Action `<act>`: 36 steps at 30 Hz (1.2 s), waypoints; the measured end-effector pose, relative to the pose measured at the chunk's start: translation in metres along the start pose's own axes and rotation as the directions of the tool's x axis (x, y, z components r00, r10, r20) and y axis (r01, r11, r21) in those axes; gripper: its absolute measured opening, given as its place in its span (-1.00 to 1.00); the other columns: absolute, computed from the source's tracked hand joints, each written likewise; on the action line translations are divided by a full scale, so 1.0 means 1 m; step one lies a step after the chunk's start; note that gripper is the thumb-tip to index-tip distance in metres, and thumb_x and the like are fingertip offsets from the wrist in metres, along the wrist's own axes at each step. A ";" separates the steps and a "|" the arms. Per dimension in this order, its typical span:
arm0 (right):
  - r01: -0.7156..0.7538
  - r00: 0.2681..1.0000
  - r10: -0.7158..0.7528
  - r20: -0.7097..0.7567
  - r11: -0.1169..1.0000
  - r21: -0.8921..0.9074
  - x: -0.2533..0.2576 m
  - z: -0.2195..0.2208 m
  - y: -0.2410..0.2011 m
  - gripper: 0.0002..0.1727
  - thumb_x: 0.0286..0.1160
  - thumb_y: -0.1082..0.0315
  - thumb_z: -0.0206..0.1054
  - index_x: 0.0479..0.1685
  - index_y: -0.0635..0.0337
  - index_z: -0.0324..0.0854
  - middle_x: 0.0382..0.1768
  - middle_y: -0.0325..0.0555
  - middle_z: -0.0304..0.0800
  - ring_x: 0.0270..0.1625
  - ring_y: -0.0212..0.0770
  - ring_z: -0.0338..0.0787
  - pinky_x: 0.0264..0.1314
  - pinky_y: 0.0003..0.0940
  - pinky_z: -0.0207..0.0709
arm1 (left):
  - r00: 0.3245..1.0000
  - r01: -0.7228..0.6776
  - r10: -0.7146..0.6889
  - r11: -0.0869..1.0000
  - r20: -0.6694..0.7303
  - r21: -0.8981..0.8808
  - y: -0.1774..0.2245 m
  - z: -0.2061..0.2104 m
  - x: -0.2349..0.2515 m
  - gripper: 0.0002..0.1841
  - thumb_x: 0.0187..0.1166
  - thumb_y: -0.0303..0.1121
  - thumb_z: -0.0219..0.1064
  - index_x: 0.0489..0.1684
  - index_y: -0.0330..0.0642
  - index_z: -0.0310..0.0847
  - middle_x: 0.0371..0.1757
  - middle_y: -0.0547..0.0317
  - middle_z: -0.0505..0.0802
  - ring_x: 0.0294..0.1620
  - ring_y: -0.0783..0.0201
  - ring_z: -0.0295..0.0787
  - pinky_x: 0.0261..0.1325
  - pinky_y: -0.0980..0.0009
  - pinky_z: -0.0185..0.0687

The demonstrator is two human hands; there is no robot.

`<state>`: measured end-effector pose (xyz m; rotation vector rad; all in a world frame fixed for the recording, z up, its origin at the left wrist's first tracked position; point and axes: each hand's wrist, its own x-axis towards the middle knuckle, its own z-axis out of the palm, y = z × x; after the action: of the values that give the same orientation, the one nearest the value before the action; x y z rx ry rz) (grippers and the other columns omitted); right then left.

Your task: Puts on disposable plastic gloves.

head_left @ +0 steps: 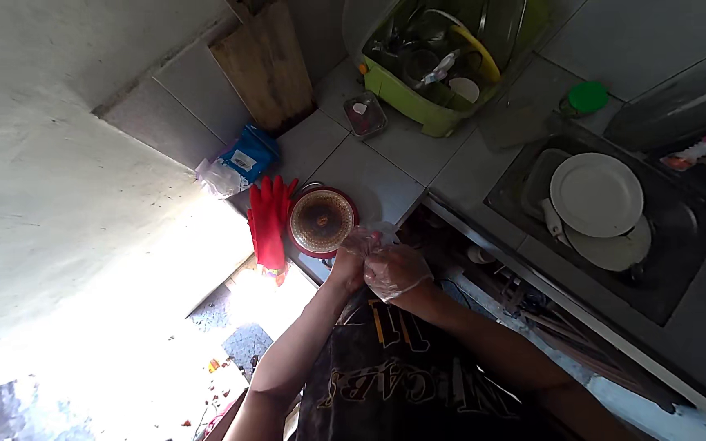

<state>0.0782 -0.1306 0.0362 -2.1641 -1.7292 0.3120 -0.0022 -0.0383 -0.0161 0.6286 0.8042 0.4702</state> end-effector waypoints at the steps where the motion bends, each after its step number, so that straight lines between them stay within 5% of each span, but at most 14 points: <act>1: -0.004 1.000 0.003 0.006 1.000 0.005 0.000 0.001 0.002 -0.75 0.38 0.24 0.29 -0.49 0.18 0.77 -0.41 0.01 0.86 -0.23 0.05 0.89 -0.23 0.06 0.71 | 1.000 0.002 -0.004 0.993 -0.014 -0.115 0.001 0.000 0.002 -0.91 0.72 -0.53 0.11 -0.05 -0.19 0.53 -0.31 0.18 0.77 -0.27 0.35 0.73 -0.08 0.39 0.72; 5: 0.004 0.998 -0.001 -0.068 0.999 0.046 0.004 0.003 0.003 -0.78 0.36 0.24 0.33 -0.39 0.15 0.83 -0.42 0.00 0.86 -0.28 0.04 0.89 -0.28 0.05 0.72 | 0.996 0.014 0.015 0.947 0.088 -0.321 0.008 0.000 -0.002 -0.64 0.87 -0.09 -0.03 0.28 -0.08 0.58 0.09 0.05 0.86 0.10 0.18 0.82 0.20 0.21 0.76; 7: 0.012 0.993 -0.006 -0.116 0.999 0.050 0.007 0.004 0.005 -0.79 0.35 0.23 0.34 -0.44 0.14 0.80 -0.44 -0.03 0.86 -0.29 0.02 0.89 -0.29 0.06 0.72 | 0.965 0.014 0.059 0.961 0.254 -0.277 0.010 -0.004 -0.001 -0.50 0.81 0.00 0.03 0.69 0.18 0.33 0.52 0.08 0.70 0.40 0.13 0.71 0.37 0.16 0.68; 9: 0.020 0.990 -0.012 -0.142 0.998 0.056 0.010 0.004 0.010 -0.79 0.38 0.24 0.34 -0.44 0.13 0.80 -0.42 -0.04 0.86 -0.29 0.00 0.89 -0.30 0.03 0.72 | 0.949 -0.040 0.112 0.970 0.296 -0.239 0.015 -0.007 0.000 -0.36 0.75 -0.04 0.17 0.85 0.26 0.13 0.65 0.04 0.58 0.57 0.04 0.58 0.56 0.07 0.54; 13: 0.040 0.989 -0.032 -0.145 0.998 0.054 0.010 0.006 0.014 -0.75 0.36 0.25 0.31 -0.58 0.17 0.72 -0.51 -0.02 0.79 -0.33 0.00 0.85 -0.34 -0.01 0.69 | 0.990 -0.124 0.137 0.944 0.024 -0.306 0.013 -0.002 0.000 -0.71 0.78 -0.52 -0.03 0.29 -0.24 0.53 0.18 -0.14 0.84 0.17 0.01 0.85 0.29 0.10 0.75; 20: 0.034 0.980 -0.019 -0.198 0.997 0.073 0.012 0.010 0.017 -0.77 0.35 0.25 0.31 -0.55 0.16 0.74 -0.48 -0.04 0.81 -0.32 -0.03 0.86 -0.32 -0.03 0.70 | 0.972 -0.203 0.229 0.929 0.053 -0.308 0.012 -0.008 -0.010 -0.52 0.63 -0.69 0.06 0.53 -0.21 0.45 0.38 -0.15 0.75 0.34 0.00 0.74 0.46 0.06 0.62; 24: -0.021 0.973 0.038 -0.226 0.997 0.076 0.014 0.010 0.019 -0.75 0.36 0.25 0.32 -0.56 0.18 0.74 -0.50 -0.03 0.80 -0.34 -0.01 0.85 -0.34 -0.02 0.69 | 0.929 -0.371 0.371 0.928 -0.010 0.035 0.005 -0.007 -0.025 -0.57 0.73 -0.63 -0.01 0.55 -0.18 0.23 0.28 -0.16 0.84 0.23 -0.05 0.87 0.30 0.08 0.78; 28: -0.110 0.966 0.124 -0.229 0.991 0.070 0.016 0.006 0.013 -0.74 0.36 0.22 0.33 -0.56 0.17 0.75 -0.51 -0.04 0.80 -0.36 -0.01 0.86 -0.35 -0.01 0.69 | 0.905 -0.424 0.350 0.772 0.240 0.474 0.003 -0.017 -0.043 -0.61 0.81 -0.44 0.00 0.50 -0.47 0.41 0.30 -0.10 0.80 0.31 0.17 0.78 0.44 0.16 0.70; 32: -0.154 0.965 0.166 -0.204 0.985 0.073 0.019 -0.001 0.013 -0.72 0.33 0.22 0.35 -0.62 0.22 0.70 -0.53 -0.01 0.78 -0.37 0.02 0.84 -0.37 0.02 0.67 | 0.845 -0.534 0.397 0.601 0.358 0.594 0.004 -0.018 -0.066 -0.50 0.78 -0.46 -0.04 0.61 -0.65 0.21 0.50 -0.27 0.67 0.52 0.09 0.66 0.63 0.12 0.57; 34: -0.047 0.966 0.069 -0.249 0.995 0.093 0.015 0.004 0.016 -0.72 0.31 0.23 0.34 -0.66 0.19 0.67 -0.56 -0.04 0.75 -0.41 -0.02 0.82 -0.41 -0.02 0.66 | 0.849 -0.523 0.471 0.675 0.242 0.521 -0.003 -0.019 -0.067 -0.52 0.77 -0.51 0.00 0.59 -0.64 0.11 0.39 -0.24 0.73 0.40 0.07 0.76 0.52 0.10 0.70; 36: 0.084 0.976 -0.054 -0.213 0.987 0.137 0.009 0.007 0.010 -0.75 0.35 0.23 0.35 -0.58 0.17 0.72 -0.48 -0.03 0.81 -0.32 -0.01 0.86 -0.30 0.01 0.70 | 0.881 -0.434 0.473 0.817 -0.010 0.380 -0.006 -0.016 -0.056 -0.66 0.72 -0.57 0.10 0.41 -0.50 0.26 0.07 -0.05 0.83 0.06 0.19 0.88 0.20 0.21 0.85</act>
<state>0.0866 -0.1230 0.0258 -1.9531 -1.6088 0.1789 -0.0480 -0.0711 0.0007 1.1711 0.8483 0.8043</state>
